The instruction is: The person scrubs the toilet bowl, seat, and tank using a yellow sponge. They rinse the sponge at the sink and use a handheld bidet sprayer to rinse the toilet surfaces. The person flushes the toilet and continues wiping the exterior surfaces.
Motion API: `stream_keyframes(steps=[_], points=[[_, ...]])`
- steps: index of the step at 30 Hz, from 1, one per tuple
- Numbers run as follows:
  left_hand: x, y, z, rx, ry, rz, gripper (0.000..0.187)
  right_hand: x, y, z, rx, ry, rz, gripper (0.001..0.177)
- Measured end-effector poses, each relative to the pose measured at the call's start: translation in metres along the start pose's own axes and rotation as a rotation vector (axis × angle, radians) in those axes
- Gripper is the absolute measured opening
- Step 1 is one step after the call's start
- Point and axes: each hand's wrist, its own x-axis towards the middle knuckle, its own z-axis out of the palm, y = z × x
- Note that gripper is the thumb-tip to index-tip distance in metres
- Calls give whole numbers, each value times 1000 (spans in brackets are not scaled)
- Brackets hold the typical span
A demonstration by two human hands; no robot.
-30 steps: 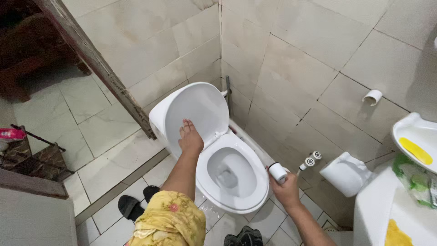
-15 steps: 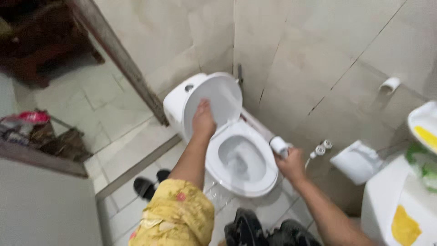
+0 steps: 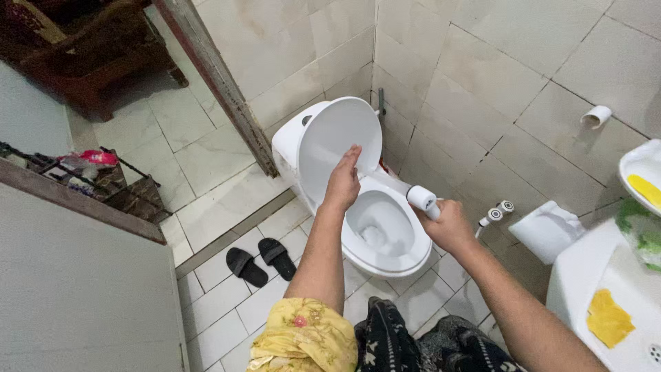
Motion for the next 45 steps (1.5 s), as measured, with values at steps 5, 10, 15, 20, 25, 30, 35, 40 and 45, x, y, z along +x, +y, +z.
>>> stream_keyframes(steps=[5,10,15,20,25,30,35,40,45], points=[[-23,15,-11,-114,-104,-67,54,-11,-7,3,-79,84,-211,32],[-45,21,-6,-123,-189,-135,47,-22,-2,13,-117,39,-109,30],[-69,24,10,-104,-267,-230,44,-30,14,18,-127,28,-54,31],[-88,19,25,-143,-336,-270,42,-46,30,23,-262,-77,15,35],[-96,19,26,-160,-416,-310,43,-53,24,20,-318,-128,82,36],[-105,27,31,-177,-460,-406,42,-62,23,15,-326,-144,106,37],[-112,30,49,-166,-485,-347,41,-69,37,20,-312,-139,77,34],[-129,23,75,-103,-510,-324,39,-76,61,26,-331,-153,144,35],[-147,13,112,-86,-569,-332,40,-79,93,27,-404,-176,239,36]])
